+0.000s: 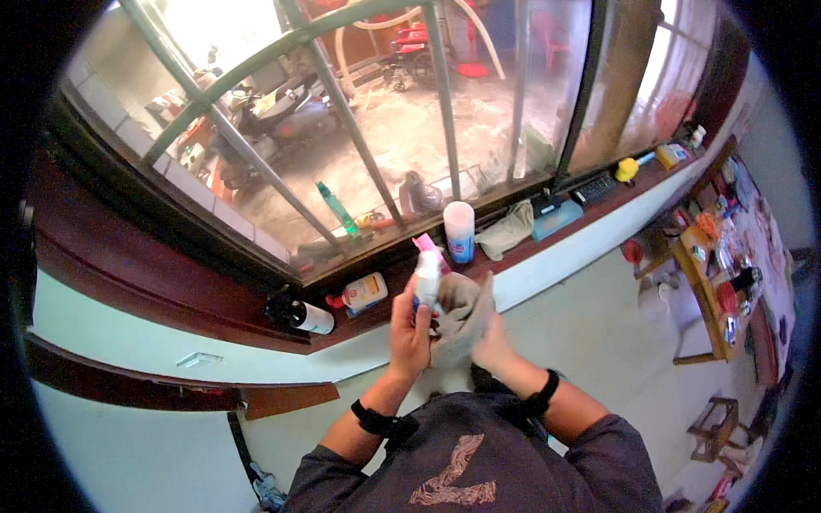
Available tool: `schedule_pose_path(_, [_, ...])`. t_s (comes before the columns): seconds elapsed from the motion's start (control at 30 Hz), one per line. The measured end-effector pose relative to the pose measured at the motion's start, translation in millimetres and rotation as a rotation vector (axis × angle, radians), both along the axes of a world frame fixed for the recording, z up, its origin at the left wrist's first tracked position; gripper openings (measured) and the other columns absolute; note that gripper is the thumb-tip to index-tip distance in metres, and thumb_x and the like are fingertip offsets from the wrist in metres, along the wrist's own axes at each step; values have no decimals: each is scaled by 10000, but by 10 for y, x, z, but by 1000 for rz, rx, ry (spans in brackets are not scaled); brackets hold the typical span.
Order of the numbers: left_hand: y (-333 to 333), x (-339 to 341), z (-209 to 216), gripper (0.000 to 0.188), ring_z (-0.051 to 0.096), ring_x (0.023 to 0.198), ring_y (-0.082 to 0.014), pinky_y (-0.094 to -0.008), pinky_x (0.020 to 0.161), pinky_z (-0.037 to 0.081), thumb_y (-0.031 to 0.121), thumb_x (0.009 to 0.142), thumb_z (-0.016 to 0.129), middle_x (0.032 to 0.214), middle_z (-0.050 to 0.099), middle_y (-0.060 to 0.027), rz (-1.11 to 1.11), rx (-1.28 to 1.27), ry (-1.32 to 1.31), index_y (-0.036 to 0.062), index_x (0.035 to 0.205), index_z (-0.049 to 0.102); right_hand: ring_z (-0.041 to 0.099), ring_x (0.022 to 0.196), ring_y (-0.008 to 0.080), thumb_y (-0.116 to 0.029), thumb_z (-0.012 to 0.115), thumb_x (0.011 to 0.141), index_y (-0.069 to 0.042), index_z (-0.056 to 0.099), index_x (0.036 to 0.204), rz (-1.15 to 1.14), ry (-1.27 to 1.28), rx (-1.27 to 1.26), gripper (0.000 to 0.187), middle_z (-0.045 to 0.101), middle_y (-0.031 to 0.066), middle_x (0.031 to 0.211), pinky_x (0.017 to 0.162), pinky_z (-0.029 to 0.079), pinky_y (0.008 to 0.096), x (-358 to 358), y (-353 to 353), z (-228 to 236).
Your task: Cleaning a wooden door frame and door surface with a cloth.
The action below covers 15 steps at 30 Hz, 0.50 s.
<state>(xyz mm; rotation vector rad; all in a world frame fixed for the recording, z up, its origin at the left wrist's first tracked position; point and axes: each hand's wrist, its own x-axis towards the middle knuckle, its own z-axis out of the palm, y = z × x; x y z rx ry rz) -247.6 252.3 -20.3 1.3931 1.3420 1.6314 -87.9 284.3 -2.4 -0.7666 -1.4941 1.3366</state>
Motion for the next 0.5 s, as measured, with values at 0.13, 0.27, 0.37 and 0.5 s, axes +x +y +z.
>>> schedule_pose_path(0.13, [-231,213,178,536,539,1086,-254,-358,1026,397,246,1121,422,1192,562,-155,-189,-8,155,-20,1579,338,623,931,161,-102,633,967,-4,381,1390,-207,56,-272,502,597,68,1048,835,543,323,-374,52,-94])
schedule_pose_path(0.27, [-295,267,248,533,567,947,-276,-345,904,447,123,1067,499,1066,586,-174,-207,34,284,-1,1570,372,614,1032,165,-206,632,978,14,434,1282,-307,-195,35,425,611,119,1128,874,533,341,-6,-64,-566])
schedule_pose_path(0.37, [-280,301,313,529,618,898,-339,-361,864,492,66,1041,524,1046,650,-216,-198,111,292,22,1556,413,616,1096,178,-273,654,968,24,438,1275,-244,-182,16,478,620,148,1175,910,526,356,12,-198,-225])
schedule_pose_path(0.5, [-240,346,356,459,644,1132,-278,-338,991,471,154,1101,426,1254,661,-226,-221,-21,141,18,1539,443,617,1118,196,-302,690,952,31,432,1286,-166,-154,-342,537,619,151,1188,932,521,367,26,-230,-198])
